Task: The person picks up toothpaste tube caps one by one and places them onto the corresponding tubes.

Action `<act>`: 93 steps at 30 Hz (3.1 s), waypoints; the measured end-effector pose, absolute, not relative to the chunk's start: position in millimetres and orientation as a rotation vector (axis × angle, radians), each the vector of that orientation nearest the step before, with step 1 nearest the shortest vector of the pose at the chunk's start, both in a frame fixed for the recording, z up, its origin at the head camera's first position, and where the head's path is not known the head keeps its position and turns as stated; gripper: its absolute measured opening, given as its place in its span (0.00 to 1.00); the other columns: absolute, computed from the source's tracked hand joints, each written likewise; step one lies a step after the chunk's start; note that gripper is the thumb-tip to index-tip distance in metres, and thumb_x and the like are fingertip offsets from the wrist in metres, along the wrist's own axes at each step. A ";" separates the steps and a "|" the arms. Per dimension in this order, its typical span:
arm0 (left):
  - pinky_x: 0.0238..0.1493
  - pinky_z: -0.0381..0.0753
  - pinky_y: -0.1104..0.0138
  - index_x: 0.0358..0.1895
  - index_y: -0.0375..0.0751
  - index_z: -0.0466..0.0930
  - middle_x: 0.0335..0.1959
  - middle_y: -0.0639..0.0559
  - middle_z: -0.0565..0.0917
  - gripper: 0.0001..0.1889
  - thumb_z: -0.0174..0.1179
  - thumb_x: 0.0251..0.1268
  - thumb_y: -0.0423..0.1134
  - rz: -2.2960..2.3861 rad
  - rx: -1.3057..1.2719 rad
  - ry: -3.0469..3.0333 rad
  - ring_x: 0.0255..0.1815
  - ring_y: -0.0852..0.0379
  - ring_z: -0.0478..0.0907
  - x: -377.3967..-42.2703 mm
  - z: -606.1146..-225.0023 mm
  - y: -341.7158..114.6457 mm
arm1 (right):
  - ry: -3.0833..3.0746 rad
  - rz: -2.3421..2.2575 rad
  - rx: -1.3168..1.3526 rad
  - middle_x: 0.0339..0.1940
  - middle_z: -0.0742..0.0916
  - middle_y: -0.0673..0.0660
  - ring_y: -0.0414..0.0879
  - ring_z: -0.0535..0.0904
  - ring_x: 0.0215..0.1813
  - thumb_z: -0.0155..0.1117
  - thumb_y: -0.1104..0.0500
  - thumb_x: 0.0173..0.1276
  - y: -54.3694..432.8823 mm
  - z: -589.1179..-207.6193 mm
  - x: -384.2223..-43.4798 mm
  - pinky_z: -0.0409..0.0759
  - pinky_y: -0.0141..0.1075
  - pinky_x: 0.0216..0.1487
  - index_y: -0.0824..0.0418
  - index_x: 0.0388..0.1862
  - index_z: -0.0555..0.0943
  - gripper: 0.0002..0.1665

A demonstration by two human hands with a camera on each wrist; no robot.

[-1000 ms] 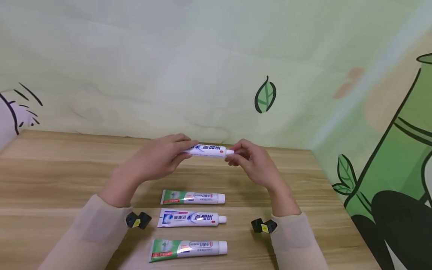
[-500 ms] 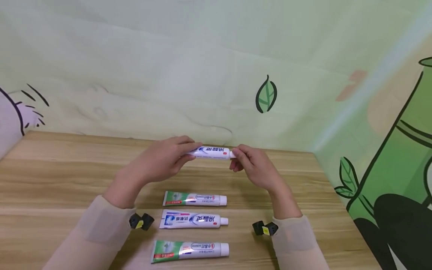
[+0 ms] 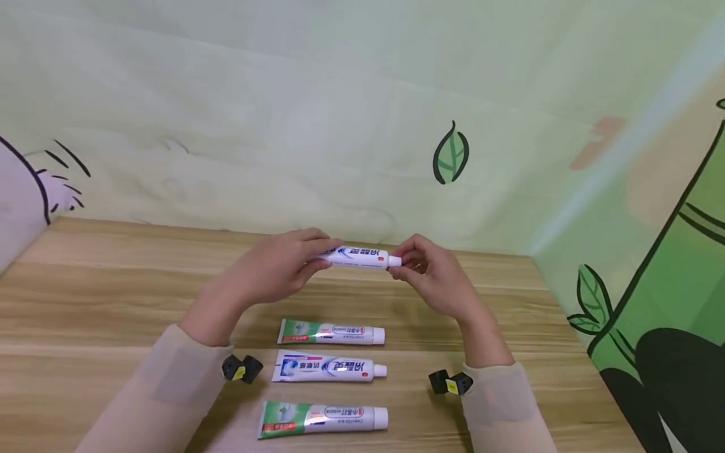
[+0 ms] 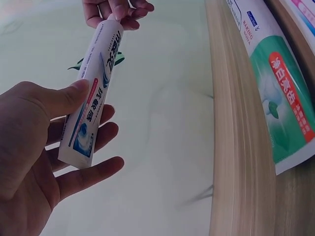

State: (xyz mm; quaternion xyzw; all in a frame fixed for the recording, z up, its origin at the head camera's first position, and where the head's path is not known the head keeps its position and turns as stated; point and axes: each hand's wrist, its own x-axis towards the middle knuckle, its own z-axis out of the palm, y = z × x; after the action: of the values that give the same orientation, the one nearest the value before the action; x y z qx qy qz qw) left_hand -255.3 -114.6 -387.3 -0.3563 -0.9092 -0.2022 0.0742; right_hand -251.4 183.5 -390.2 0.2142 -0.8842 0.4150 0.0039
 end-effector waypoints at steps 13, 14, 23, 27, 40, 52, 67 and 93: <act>0.54 0.86 0.57 0.71 0.47 0.77 0.60 0.49 0.84 0.22 0.59 0.79 0.43 -0.602 -1.086 -2.737 0.50 0.54 0.82 -257.6 -384.6 -107.0 | -2.773 1.333 0.662 0.44 0.92 0.58 0.48 0.89 0.43 0.66 0.63 0.75 192.1 -388.0 -251.5 0.89 0.43 0.49 0.59 0.50 0.80 0.08; 0.54 0.86 0.57 0.71 0.47 0.77 0.60 0.49 0.84 0.22 0.59 0.79 0.43 -0.599 -1.082 -2.740 0.50 0.54 0.82 -257.5 -384.7 -106.8 | -2.774 1.344 0.667 0.44 0.91 0.58 0.48 0.89 0.44 0.66 0.63 0.75 192.2 -388.2 -251.6 0.89 0.42 0.49 0.60 0.50 0.80 0.08; 0.53 0.86 0.57 0.71 0.45 0.77 0.60 0.48 0.84 0.22 0.58 0.79 0.43 -0.579 -1.080 -2.740 0.50 0.54 0.82 -257.2 -383.6 -105.0 | -2.794 1.335 0.700 0.45 0.92 0.57 0.48 0.89 0.44 0.60 0.63 0.79 193.5 -389.2 -252.2 0.89 0.41 0.52 0.60 0.53 0.80 0.08; 0.53 0.86 0.57 0.71 0.45 0.77 0.61 0.48 0.83 0.22 0.58 0.79 0.43 -0.586 -1.085 -2.743 0.50 0.54 0.82 -256.7 -382.3 -105.0 | -2.807 1.320 0.707 0.44 0.91 0.57 0.48 0.88 0.44 0.58 0.62 0.80 194.3 -390.1 -252.6 0.89 0.42 0.50 0.60 0.52 0.80 0.07; 0.56 0.86 0.56 0.69 0.50 0.80 0.61 0.50 0.84 0.21 0.61 0.77 0.45 -0.623 -1.057 -2.782 0.53 0.54 0.84 -258.0 -380.8 -104.6 | -2.847 1.175 0.852 0.35 0.83 0.56 0.47 0.79 0.36 0.51 0.59 0.84 196.3 -393.1 -253.8 0.85 0.42 0.41 0.60 0.49 0.78 0.09; 0.57 0.86 0.55 0.70 0.52 0.79 0.61 0.51 0.84 0.23 0.65 0.74 0.45 -0.642 -1.081 -2.767 0.53 0.53 0.83 -257.9 -378.8 -105.9 | -2.866 1.079 0.893 0.28 0.79 0.52 0.47 0.74 0.32 0.50 0.57 0.85 196.6 -389.2 -253.1 0.74 0.36 0.34 0.55 0.44 0.77 0.09; 0.57 0.86 0.55 0.72 0.50 0.77 0.62 0.50 0.84 0.27 0.66 0.72 0.49 -0.729 -1.048 -2.863 0.52 0.54 0.83 -259.2 -374.6 -109.6 | -2.939 1.076 0.837 0.30 0.78 0.53 0.49 0.73 0.34 0.52 0.54 0.84 196.9 -382.4 -250.3 0.73 0.39 0.36 0.55 0.46 0.77 0.09; 0.68 0.79 0.50 0.68 0.45 0.80 0.63 0.49 0.85 0.29 0.74 0.64 0.43 -0.769 -0.977 -3.054 0.62 0.50 0.82 -264.0 -389.7 -119.6 | -3.082 1.079 0.855 0.35 0.83 0.55 0.49 0.78 0.40 0.57 0.53 0.82 197.7 -397.5 -253.1 0.79 0.42 0.42 0.56 0.45 0.80 0.09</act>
State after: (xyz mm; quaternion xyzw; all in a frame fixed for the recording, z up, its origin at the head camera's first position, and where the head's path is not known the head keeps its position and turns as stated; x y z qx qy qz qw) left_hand -264.0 -119.6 -389.7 -0.2954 -0.9234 -0.2324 -0.0776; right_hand -253.1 197.7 -397.5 0.2515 -0.9069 0.3175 -0.1165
